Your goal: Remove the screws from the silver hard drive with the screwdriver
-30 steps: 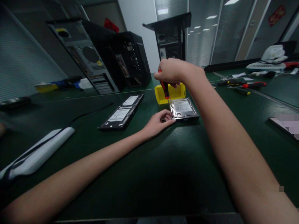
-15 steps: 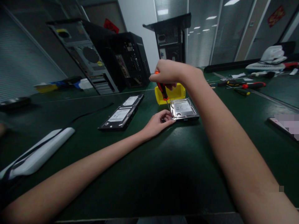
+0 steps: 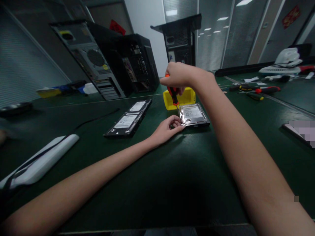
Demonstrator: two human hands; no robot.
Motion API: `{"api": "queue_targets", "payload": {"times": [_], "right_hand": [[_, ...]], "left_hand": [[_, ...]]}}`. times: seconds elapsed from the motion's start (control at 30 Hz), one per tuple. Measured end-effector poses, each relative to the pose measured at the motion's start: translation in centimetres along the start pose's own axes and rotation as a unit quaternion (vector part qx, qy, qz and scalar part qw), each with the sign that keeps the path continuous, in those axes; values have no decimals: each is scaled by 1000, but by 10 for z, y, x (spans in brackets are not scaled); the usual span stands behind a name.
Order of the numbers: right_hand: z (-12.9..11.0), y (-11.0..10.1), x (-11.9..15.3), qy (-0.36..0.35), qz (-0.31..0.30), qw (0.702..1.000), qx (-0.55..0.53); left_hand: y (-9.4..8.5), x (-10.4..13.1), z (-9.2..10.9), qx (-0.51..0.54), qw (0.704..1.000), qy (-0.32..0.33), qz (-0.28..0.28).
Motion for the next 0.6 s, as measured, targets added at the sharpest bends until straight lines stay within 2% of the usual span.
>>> {"api": "queue_targets", "payload": {"times": [0.37,0.6], "right_hand": [[-3,1,-2,-52,-13,999,-3],[-8,3,-3,-40,-13,999,9]], "left_hand": [[1,-2,-3,0,1000,11,0],[1,-1,-2,2,1000,16,-3]]}}
Point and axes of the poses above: each hand's wrist, its own x-axis away from the middle knuckle, its own y-axis out of the palm, z = x × y, the point moved 4 cm from there along -x, towards the middle knuckle, and after that the axes turned 14 degrees about -y, right-handed, at the moved point
